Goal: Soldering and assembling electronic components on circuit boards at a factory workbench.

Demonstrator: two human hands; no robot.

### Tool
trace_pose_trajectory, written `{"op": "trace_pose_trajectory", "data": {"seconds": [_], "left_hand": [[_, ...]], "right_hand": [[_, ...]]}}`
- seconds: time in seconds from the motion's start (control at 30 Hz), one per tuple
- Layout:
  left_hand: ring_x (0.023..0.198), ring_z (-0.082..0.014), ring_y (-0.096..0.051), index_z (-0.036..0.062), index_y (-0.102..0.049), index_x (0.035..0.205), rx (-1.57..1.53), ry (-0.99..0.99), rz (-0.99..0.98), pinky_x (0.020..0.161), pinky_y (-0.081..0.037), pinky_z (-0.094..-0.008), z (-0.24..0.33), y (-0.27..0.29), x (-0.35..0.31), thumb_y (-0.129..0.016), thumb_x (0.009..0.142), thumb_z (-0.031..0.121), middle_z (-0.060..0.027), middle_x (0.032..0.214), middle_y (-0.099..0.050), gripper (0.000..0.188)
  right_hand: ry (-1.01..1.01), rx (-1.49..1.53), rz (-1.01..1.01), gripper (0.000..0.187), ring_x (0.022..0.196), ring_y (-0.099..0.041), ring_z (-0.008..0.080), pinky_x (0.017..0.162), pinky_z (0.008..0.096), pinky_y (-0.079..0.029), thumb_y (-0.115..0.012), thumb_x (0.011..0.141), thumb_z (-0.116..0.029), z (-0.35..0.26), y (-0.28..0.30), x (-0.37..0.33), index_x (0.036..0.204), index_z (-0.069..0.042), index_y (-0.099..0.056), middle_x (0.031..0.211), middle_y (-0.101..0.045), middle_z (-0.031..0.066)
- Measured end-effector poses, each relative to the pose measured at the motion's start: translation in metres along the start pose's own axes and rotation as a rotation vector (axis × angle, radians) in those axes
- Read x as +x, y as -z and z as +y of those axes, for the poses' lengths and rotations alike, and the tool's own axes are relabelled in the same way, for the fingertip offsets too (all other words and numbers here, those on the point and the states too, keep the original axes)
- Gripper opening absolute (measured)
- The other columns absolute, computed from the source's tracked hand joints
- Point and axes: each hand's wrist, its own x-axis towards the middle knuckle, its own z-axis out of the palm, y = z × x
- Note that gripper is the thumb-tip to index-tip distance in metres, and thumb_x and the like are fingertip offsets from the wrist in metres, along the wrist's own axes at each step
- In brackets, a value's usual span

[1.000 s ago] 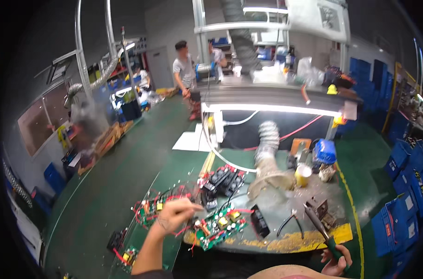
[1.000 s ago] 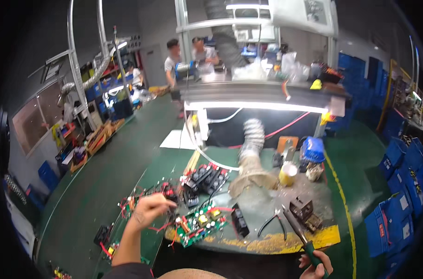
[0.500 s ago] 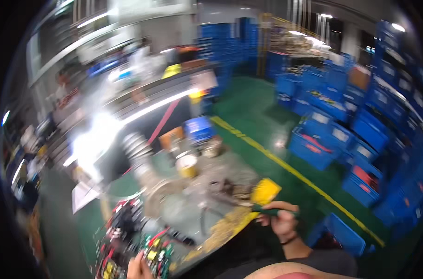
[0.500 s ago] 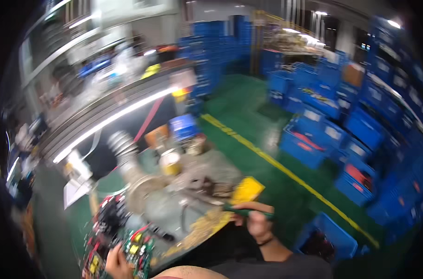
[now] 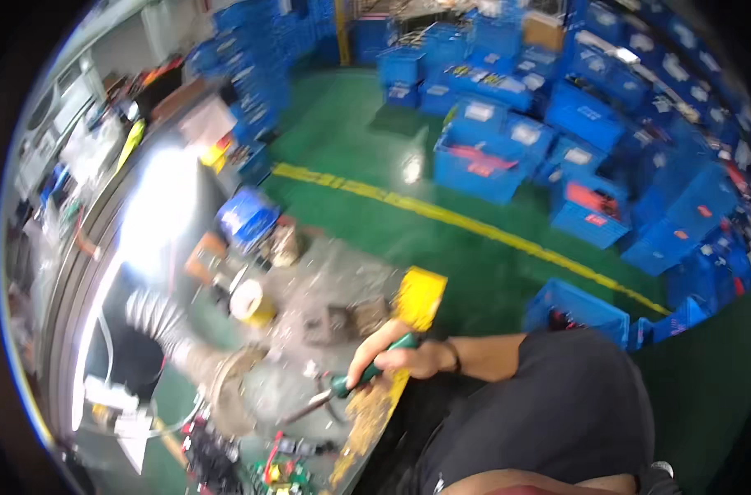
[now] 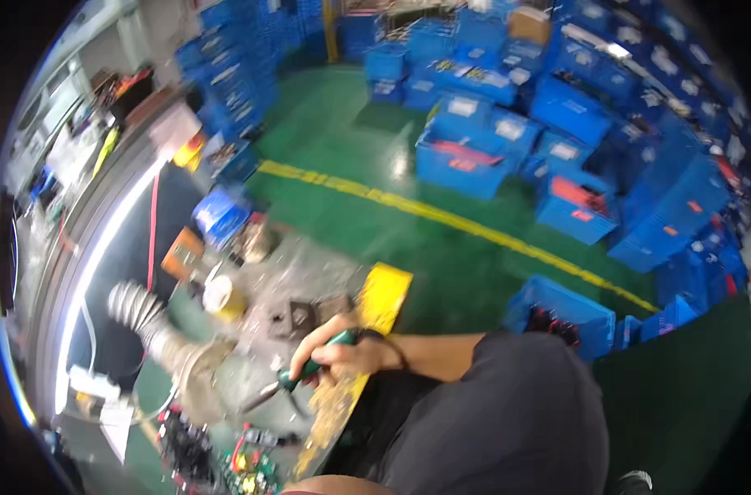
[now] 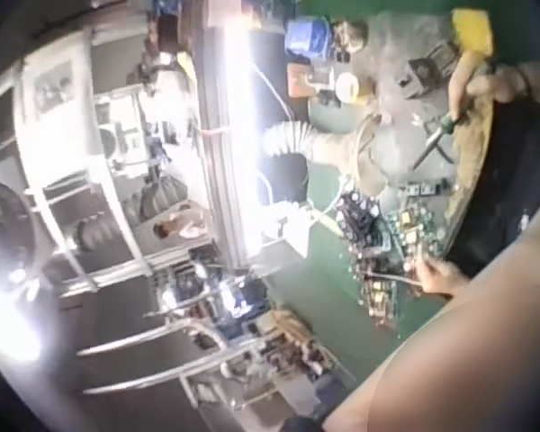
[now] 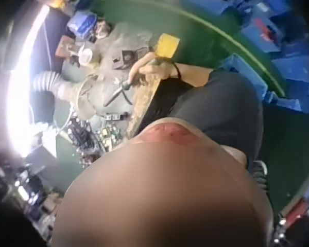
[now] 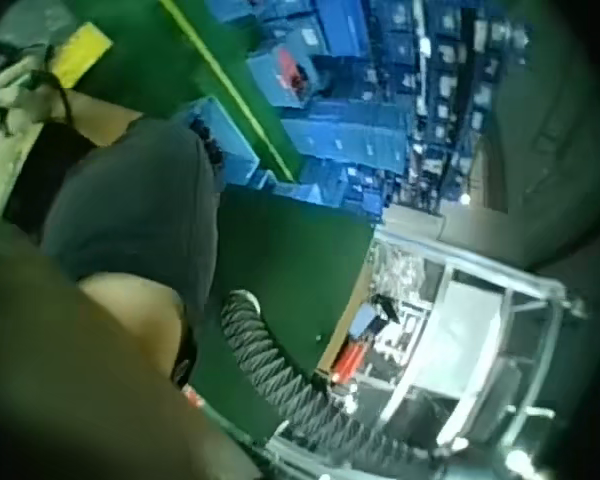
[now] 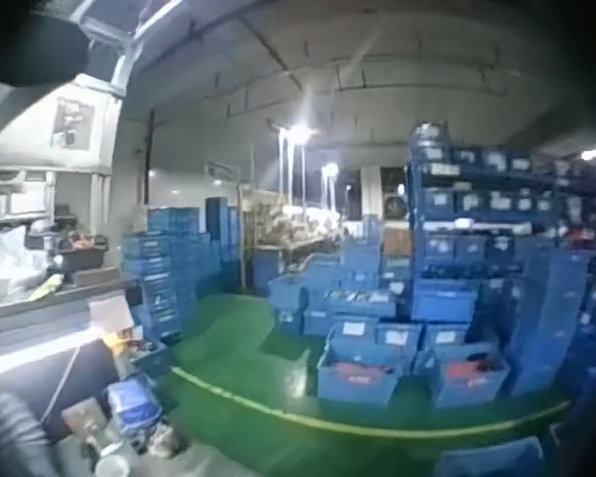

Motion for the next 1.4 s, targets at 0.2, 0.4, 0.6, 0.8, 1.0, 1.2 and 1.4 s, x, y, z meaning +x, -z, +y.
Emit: {"op": "trace_pose_trajectory", "data": {"seconds": [0.2, 0.4, 0.6, 0.8, 1.0, 1.2, 1.4], "left_hand": [[0.086, -0.0212, -0.070, -0.0054, -0.072, 0.107, 0.127, 1.946, -0.305, 0.077, -0.056, -0.0310, 0.074, -0.072, 0.081, -0.068, 0.094, -0.002, -0.0141, 0.101, -0.074, 0.014], [0.074, -0.0216, -0.061, 0.0010, -0.073, 0.093, 0.028, 1.865, -0.454, 0.063, -0.047, -0.0296, 0.056, -0.049, 0.074, -0.080, 0.079, -0.005, -0.0092, 0.088, -0.065, 0.016], [0.069, -0.0216, -0.057, 0.0055, -0.075, 0.097, -0.076, 1.731, -0.473, 0.062, -0.047, -0.0316, 0.056, -0.047, 0.034, -0.080, 0.082, 0.001, -0.0075, 0.081, -0.059, 0.017], [0.062, -0.0231, -0.052, 0.0142, -0.077, 0.099, -0.073, 1.646, -0.500, 0.058, -0.045, -0.0350, 0.054, -0.065, 0.013, -0.080, 0.084, 0.011, -0.0068, 0.075, -0.050, 0.015], [0.070, -0.0220, -0.057, 0.0082, -0.075, 0.097, -0.049, 1.621, -0.526, 0.064, -0.048, -0.0343, 0.062, -0.073, -0.002, -0.080, 0.083, 0.007, -0.0072, 0.075, -0.059, 0.015], [0.068, -0.0139, -0.051, 0.0047, -0.077, 0.098, -0.055, 1.706, -0.514, 0.058, -0.042, -0.0269, 0.073, -0.088, 0.016, -0.079, 0.087, 0.005, -0.0019, 0.074, -0.060, 0.011], [0.063, -0.0094, -0.044, 0.0045, -0.079, 0.102, -0.066, 1.682, -0.514, 0.054, -0.036, -0.0235, 0.070, -0.075, 0.015, -0.079, 0.087, 0.001, 0.0003, 0.076, -0.050, 0.015]], "right_hand": [[0.310, -0.298, 0.192, 0.061, 0.072, -0.064, 0.0222, 0.064, 0.0314, -0.051, -0.049, 0.102, -0.053, 0.015, 0.009, 0.027, 0.096, 0.003, -0.069, 0.087, -0.066, 0.0186], [0.456, -0.392, 0.118, 0.052, 0.070, -0.065, 0.0293, 0.057, 0.0358, -0.053, -0.055, 0.102, -0.045, 0.041, -0.021, -0.001, 0.113, 0.005, -0.062, 0.095, -0.067, 0.0282], [0.285, -0.332, 0.308, 0.054, 0.075, -0.069, 0.0368, 0.059, 0.0392, -0.056, -0.050, 0.098, -0.037, 0.054, -0.068, -0.065, 0.121, 0.011, -0.061, 0.106, -0.067, 0.0332], [0.281, -0.258, 0.509, 0.053, 0.074, -0.071, 0.0384, 0.058, 0.0397, -0.059, -0.048, 0.096, -0.033, 0.073, -0.089, -0.092, 0.119, 0.013, -0.063, 0.100, -0.068, 0.0338], [0.175, -0.255, 0.311, 0.056, 0.093, -0.070, 0.0357, 0.079, 0.0397, -0.055, -0.040, 0.099, -0.030, 0.078, -0.058, -0.103, 0.128, 0.014, -0.059, 0.118, -0.065, 0.0340], [0.074, -0.424, 0.228, 0.050, 0.083, -0.060, 0.0232, 0.072, 0.0314, -0.049, -0.039, 0.103, -0.032, 0.067, -0.063, -0.112, 0.130, 0.004, -0.060, 0.106, -0.062, 0.0215], [0.142, -0.472, 0.311, 0.040, 0.073, -0.059, 0.0228, 0.065, 0.0337, -0.049, -0.048, 0.101, -0.031, 0.058, -0.104, -0.089, 0.115, 0.003, -0.065, 0.088, -0.062, 0.0192]]}}
